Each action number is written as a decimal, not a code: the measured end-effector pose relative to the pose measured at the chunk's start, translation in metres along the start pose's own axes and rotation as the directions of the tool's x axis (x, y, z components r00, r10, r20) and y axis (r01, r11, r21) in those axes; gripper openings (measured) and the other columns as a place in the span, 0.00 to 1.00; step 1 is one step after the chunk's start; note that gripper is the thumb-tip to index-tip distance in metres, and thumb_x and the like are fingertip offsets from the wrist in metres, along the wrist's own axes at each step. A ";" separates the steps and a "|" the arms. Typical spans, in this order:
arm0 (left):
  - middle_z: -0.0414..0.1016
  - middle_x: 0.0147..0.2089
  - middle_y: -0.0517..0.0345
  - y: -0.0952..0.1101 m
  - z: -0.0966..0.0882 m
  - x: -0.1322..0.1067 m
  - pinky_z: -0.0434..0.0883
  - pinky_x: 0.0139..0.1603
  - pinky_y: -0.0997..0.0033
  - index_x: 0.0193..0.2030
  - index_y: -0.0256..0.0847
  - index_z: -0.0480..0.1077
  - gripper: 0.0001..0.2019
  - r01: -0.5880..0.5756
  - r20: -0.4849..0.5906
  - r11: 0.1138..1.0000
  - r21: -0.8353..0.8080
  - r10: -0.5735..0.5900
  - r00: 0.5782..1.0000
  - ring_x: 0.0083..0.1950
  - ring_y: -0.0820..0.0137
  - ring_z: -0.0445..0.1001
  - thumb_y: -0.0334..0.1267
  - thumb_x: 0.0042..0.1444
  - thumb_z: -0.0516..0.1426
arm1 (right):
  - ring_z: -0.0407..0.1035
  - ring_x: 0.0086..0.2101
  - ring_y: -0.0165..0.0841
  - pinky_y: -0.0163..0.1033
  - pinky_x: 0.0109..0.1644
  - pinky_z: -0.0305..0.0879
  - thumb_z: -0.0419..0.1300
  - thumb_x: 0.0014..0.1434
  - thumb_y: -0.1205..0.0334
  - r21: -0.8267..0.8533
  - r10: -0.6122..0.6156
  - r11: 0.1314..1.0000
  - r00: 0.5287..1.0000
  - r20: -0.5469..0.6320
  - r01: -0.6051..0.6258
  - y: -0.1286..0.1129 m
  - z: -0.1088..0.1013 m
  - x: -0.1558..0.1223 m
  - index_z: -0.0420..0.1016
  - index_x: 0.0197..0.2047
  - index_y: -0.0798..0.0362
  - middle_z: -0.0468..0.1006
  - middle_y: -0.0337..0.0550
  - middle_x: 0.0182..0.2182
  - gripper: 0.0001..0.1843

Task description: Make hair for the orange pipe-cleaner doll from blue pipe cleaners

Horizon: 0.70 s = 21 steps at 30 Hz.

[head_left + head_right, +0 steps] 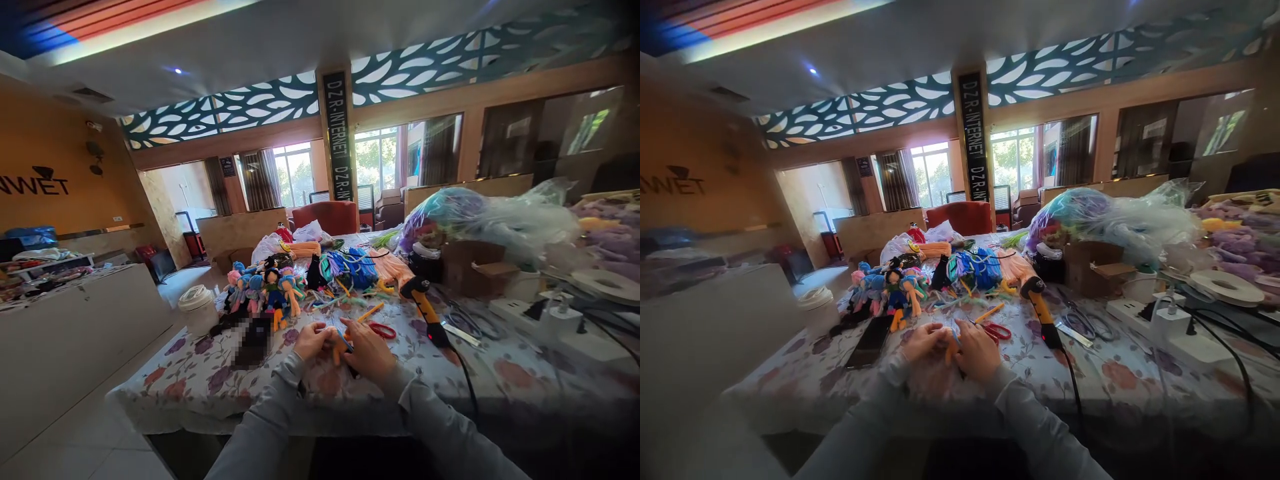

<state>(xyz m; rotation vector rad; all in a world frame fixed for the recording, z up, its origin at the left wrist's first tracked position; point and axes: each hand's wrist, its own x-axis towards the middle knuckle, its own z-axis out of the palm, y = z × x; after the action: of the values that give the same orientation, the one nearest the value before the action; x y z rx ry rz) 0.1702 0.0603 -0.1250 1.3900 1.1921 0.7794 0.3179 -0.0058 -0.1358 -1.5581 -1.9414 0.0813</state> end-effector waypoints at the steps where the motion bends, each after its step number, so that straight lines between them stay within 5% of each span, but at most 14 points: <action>1: 0.74 0.40 0.56 -0.001 0.000 -0.004 0.74 0.32 0.68 0.46 0.36 0.69 0.10 -0.007 0.007 1.000 -0.024 0.007 1.000 0.33 0.72 0.74 0.39 0.61 0.56 | 0.67 0.52 0.43 0.45 0.57 0.60 0.58 0.50 0.70 0.019 -0.010 1.000 1.000 -0.009 0.010 0.000 0.001 -0.003 0.62 0.61 0.62 0.73 0.58 0.51 0.33; 7: 0.73 0.29 0.61 -0.007 -0.001 -0.046 0.69 0.26 0.74 0.35 0.36 0.67 0.12 -0.113 -0.015 0.968 -0.223 0.112 0.994 0.25 0.74 0.72 0.36 0.47 0.65 | 0.69 0.50 0.41 0.45 0.55 0.64 0.58 0.49 0.71 0.128 -0.056 0.990 0.998 -0.040 0.061 -0.008 -0.010 -0.032 0.63 0.60 0.58 0.75 0.53 0.49 0.33; 15: 0.73 0.33 0.61 -0.034 0.013 -0.108 0.72 0.31 0.70 0.35 0.41 0.65 0.15 -0.300 -0.222 0.823 -0.482 0.216 0.951 0.31 0.69 0.74 0.38 0.42 0.65 | 0.68 0.53 0.41 0.48 0.54 0.68 0.59 0.58 0.64 0.194 -0.094 0.971 0.971 -0.218 0.137 -0.014 -0.068 -0.099 0.70 0.54 0.44 0.71 0.44 0.56 0.20; 18: 0.76 0.37 0.56 -0.047 0.026 -0.123 0.71 0.30 0.71 0.43 0.41 0.70 0.21 -0.354 -0.295 0.727 -0.588 0.214 0.931 0.34 0.67 0.74 0.36 0.39 0.67 | 0.68 0.51 0.40 0.49 0.52 0.67 0.57 0.61 0.64 0.088 -0.174 0.974 0.936 -0.306 0.210 -0.018 -0.074 -0.107 0.70 0.52 0.44 0.74 0.43 0.51 0.16; 21: 0.77 0.45 0.47 -0.054 0.038 -0.135 0.72 0.33 0.69 0.45 0.39 0.73 0.23 -0.285 -0.249 0.716 -0.637 0.159 0.955 0.41 0.60 0.75 0.37 0.39 0.68 | 0.70 0.42 0.40 0.49 0.46 0.67 0.57 0.60 0.68 0.054 -0.229 0.965 0.925 -0.302 0.256 -0.030 -0.067 -0.102 0.72 0.46 0.46 0.76 0.43 0.42 0.12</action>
<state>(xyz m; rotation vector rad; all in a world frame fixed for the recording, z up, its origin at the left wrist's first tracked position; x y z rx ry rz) 0.1554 -0.0842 -0.1629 0.8657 0.7419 1.3744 0.3357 -0.1287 -0.1142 -1.1827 -1.8468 -0.1549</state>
